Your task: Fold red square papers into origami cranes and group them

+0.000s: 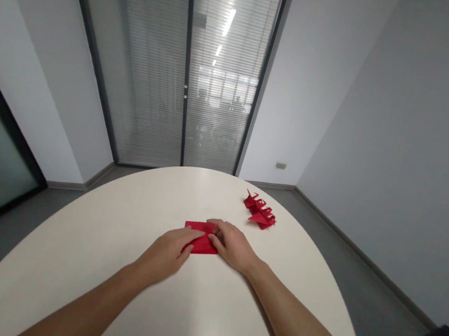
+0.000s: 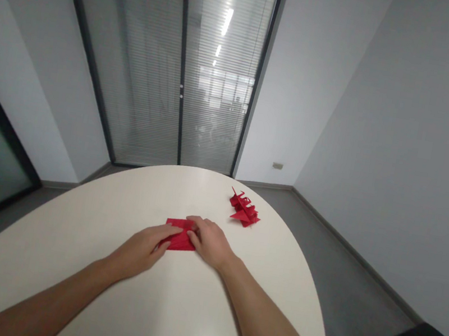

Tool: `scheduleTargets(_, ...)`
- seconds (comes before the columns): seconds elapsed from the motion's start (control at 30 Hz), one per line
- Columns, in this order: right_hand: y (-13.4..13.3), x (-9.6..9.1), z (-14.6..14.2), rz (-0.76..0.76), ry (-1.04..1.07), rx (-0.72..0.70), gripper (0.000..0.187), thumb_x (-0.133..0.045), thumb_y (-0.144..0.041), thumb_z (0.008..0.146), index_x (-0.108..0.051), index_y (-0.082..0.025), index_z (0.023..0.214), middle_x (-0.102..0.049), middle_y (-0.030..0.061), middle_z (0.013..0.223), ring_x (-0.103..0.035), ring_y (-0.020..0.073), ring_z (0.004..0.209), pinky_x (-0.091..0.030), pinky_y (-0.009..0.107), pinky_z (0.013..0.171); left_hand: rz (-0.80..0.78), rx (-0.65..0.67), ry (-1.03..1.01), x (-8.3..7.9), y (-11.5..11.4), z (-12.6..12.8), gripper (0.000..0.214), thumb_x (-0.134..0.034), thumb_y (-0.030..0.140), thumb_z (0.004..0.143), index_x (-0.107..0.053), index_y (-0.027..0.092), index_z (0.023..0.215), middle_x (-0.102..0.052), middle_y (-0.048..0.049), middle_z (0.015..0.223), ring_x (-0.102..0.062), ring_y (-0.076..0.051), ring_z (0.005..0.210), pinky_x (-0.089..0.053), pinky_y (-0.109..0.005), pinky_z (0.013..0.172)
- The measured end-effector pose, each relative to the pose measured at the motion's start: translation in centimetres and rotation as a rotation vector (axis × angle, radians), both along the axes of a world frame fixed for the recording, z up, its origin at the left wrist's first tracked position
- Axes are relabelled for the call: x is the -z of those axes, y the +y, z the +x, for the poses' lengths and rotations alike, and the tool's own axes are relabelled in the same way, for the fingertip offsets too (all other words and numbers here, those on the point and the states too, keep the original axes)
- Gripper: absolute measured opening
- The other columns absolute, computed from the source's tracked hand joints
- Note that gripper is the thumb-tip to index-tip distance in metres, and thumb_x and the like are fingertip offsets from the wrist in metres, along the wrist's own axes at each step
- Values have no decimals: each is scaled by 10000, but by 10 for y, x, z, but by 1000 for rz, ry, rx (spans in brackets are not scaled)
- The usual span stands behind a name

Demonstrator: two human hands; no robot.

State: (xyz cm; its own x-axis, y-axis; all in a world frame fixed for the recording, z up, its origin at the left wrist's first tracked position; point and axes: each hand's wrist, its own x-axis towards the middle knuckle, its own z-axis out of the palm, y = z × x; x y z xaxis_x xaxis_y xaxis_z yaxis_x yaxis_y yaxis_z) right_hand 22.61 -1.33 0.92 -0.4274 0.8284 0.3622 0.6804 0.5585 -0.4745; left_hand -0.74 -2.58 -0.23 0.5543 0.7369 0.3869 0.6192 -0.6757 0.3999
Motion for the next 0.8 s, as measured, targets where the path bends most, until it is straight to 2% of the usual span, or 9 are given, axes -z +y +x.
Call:
scheduleTargets(0.13, 2, 2, 0, 25, 10, 14, 389, -567, -183, 941, -555, -206, 1328, -700, 96, 1106, -649, 226, 986, -508, 361, 891, 53, -9, 64, 2, 1, -1, 381, -501, 128, 932, -692, 266, 1231, -670, -50, 1329, -609, -230, 1227, -470, -432, 1089)
scheduleTargets(0.23, 3, 1, 0, 81, 10, -6, 346, -574, -135, 917, -610, -197, 1255, -703, 87, 1110, -630, 223, 1018, -499, 361, 915, 76, -24, 129, 1, 0, 0, 368, -507, 151, 943, -694, 258, 1242, -663, -71, 1332, -604, -250, 1217, -473, -456, 1073)
scheduleTargets(0.37, 0, -4, -2, 131, -60, -50, 235, -574, -148, 924, -707, -212, 1106, -714, 68, 1066, -622, 218, 1002, -486, 358, 920, 112, -38, 193, -8, -5, 3, 338, -491, 231, 981, -679, 264, 1259, -670, -81, 1297, -598, -266, 1171, -463, -498, 1049)
scheduleTargets(0.63, -1, -6, -5, 98, -109, -81, 230, -558, -234, 973, -740, -210, 1111, -729, 75, 1085, -624, 213, 1000, -481, 346, 919, 95, -22, 226, -25, -14, 6, 342, -506, 187, 945, -690, 261, 1224, -683, -84, 1149, -600, -256, 1058, -491, -476, 964)
scheduleTargets(0.7, -1, -7, -5, 88, -106, -68, 230, -563, -244, 971, -736, -210, 1120, -724, 78, 1093, -621, 216, 1006, -481, 353, 921, 90, -11, 210, -24, -13, 6, 368, -519, 155, 914, -690, 254, 1225, -673, -90, 1190, -593, -262, 1093, -483, -482, 994)
scheduleTargets(0.8, -3, -9, -6, 78, -106, -56, 228, -590, -262, 955, -724, -211, 1132, -714, 82, 1089, -617, 223, 1005, -482, 366, 919, 84, 25, 185, -19, -11, 4, 435, -510, 105, 875, -664, 240, 1259, -614, -94, 1358, -528, -270, 1269, -405, -508, 1117)
